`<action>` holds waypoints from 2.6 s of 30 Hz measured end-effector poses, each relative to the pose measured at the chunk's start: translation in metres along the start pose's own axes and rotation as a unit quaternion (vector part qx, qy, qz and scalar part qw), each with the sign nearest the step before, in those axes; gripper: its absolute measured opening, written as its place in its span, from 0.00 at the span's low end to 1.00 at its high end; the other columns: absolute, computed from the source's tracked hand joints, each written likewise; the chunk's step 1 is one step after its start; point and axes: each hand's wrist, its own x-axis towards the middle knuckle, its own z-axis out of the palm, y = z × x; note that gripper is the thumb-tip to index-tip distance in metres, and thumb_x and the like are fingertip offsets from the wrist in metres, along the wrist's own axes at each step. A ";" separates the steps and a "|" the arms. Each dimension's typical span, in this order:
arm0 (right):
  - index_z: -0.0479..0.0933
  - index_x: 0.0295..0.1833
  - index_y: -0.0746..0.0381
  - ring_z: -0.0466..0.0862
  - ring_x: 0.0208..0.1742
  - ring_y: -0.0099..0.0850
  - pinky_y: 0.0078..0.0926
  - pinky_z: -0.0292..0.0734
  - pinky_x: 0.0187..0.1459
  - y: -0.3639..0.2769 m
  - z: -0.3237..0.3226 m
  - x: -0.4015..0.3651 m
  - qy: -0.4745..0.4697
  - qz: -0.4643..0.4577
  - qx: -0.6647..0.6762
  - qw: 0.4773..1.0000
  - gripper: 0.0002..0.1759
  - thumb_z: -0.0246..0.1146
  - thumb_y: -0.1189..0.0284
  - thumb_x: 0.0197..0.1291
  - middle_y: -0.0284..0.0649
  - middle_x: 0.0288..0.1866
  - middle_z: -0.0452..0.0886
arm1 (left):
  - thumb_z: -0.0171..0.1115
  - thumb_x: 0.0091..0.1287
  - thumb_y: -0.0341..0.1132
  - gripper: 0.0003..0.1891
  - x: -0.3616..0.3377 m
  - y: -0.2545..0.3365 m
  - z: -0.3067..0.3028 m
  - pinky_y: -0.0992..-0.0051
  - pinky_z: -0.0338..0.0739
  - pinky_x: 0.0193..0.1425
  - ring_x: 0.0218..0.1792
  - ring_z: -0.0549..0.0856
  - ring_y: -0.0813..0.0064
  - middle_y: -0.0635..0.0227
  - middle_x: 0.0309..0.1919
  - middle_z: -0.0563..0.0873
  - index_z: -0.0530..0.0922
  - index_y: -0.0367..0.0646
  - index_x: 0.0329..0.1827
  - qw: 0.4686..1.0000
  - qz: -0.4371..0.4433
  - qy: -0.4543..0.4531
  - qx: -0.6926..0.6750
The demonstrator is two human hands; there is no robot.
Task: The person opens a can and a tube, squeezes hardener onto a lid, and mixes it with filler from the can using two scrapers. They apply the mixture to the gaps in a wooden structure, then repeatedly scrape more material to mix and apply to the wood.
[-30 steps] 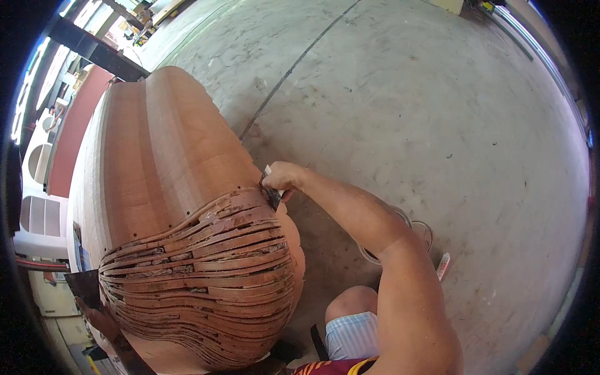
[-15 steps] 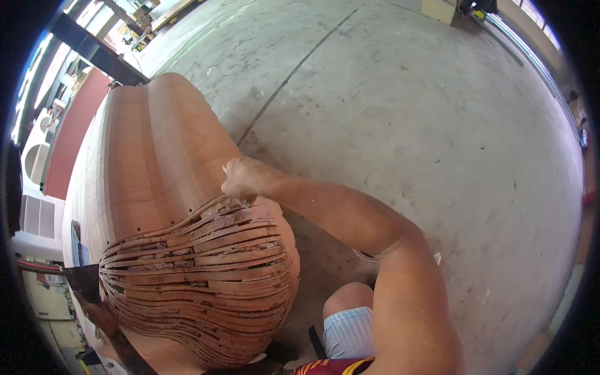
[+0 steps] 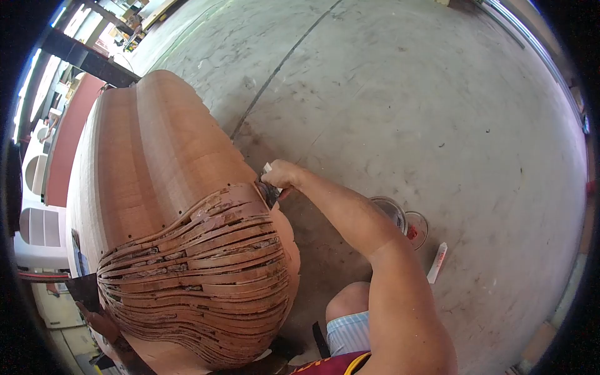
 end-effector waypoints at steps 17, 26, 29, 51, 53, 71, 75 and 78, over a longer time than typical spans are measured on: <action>0.82 0.47 0.78 0.91 0.37 0.48 0.38 0.92 0.26 -0.062 0.034 -0.015 0.006 -0.035 -0.143 0.989 0.17 0.62 0.73 0.61 0.58 0.46 0.86 | 0.45 0.71 0.20 0.36 0.000 -0.014 0.021 0.61 0.68 0.75 0.71 0.76 0.55 0.40 0.75 0.70 0.55 0.38 0.85 0.998 -0.002 0.043 -0.038; 0.83 0.38 0.79 0.92 0.33 0.47 0.38 0.90 0.26 -0.128 0.082 -0.059 0.057 -0.041 -0.262 0.963 0.16 0.60 0.72 0.60 0.57 0.37 0.88 | 0.47 0.66 0.19 0.39 -0.006 -0.002 0.035 0.63 0.63 0.76 0.71 0.74 0.58 0.39 0.74 0.70 0.53 0.35 0.85 0.956 -0.090 0.094 -0.262; 0.83 0.40 0.80 0.92 0.32 0.46 0.37 0.90 0.29 -0.150 0.100 -0.085 0.079 -0.059 -0.307 0.947 0.17 0.60 0.73 0.60 0.58 0.39 0.88 | 0.48 0.69 0.23 0.38 0.000 -0.010 0.038 0.65 0.61 0.79 0.74 0.72 0.60 0.40 0.76 0.69 0.53 0.35 0.85 0.949 -0.089 0.087 -0.288; 0.78 0.68 0.58 0.81 0.65 0.45 0.40 0.78 0.66 0.030 0.104 -0.400 0.136 -0.592 -0.158 0.778 0.38 0.66 0.89 0.47 0.45 0.64 0.78 | 0.52 0.81 0.52 0.26 -0.237 0.355 -0.129 0.63 0.83 0.60 0.54 0.86 0.64 0.60 0.56 0.85 0.74 0.38 0.66 0.323 -0.327 -0.417 -0.784; 0.78 0.68 0.55 0.80 0.66 0.44 0.38 0.81 0.62 0.039 0.102 -0.398 0.124 -0.595 -0.131 0.783 0.39 0.68 0.87 0.45 0.44 0.65 0.77 | 0.52 0.82 0.50 0.24 -0.235 0.357 -0.133 0.63 0.84 0.57 0.52 0.87 0.65 0.61 0.54 0.86 0.76 0.38 0.65 0.321 -0.341 -0.435 -0.769; 0.67 0.73 0.62 0.79 0.64 0.32 0.32 0.74 0.66 0.046 0.078 -0.352 0.075 -0.366 0.234 0.898 0.27 0.50 0.84 0.69 0.41 0.62 0.78 | 0.55 0.81 0.40 0.15 -0.170 0.357 -0.163 0.73 0.81 0.43 0.38 0.87 0.75 0.71 0.38 0.87 0.82 0.36 0.49 0.638 -0.084 -0.214 -0.735; 0.63 0.75 0.63 0.77 0.66 0.29 0.33 0.72 0.69 0.035 0.086 -0.377 -0.016 -0.280 0.317 0.906 0.28 0.53 0.81 0.70 0.39 0.66 0.76 | 0.55 0.79 0.38 0.15 -0.164 0.359 -0.161 0.71 0.78 0.36 0.30 0.87 0.65 0.61 0.33 0.88 0.82 0.33 0.50 0.785 0.172 -0.083 -0.590; 0.62 0.77 0.63 0.77 0.65 0.27 0.31 0.72 0.68 0.039 0.115 -0.372 -0.063 -0.283 0.407 0.866 0.28 0.55 0.77 0.73 0.39 0.66 0.77 | 0.55 0.79 0.41 0.18 -0.170 0.374 -0.160 0.68 0.80 0.34 0.28 0.87 0.63 0.58 0.30 0.86 0.83 0.32 0.49 0.764 0.314 -0.045 -0.563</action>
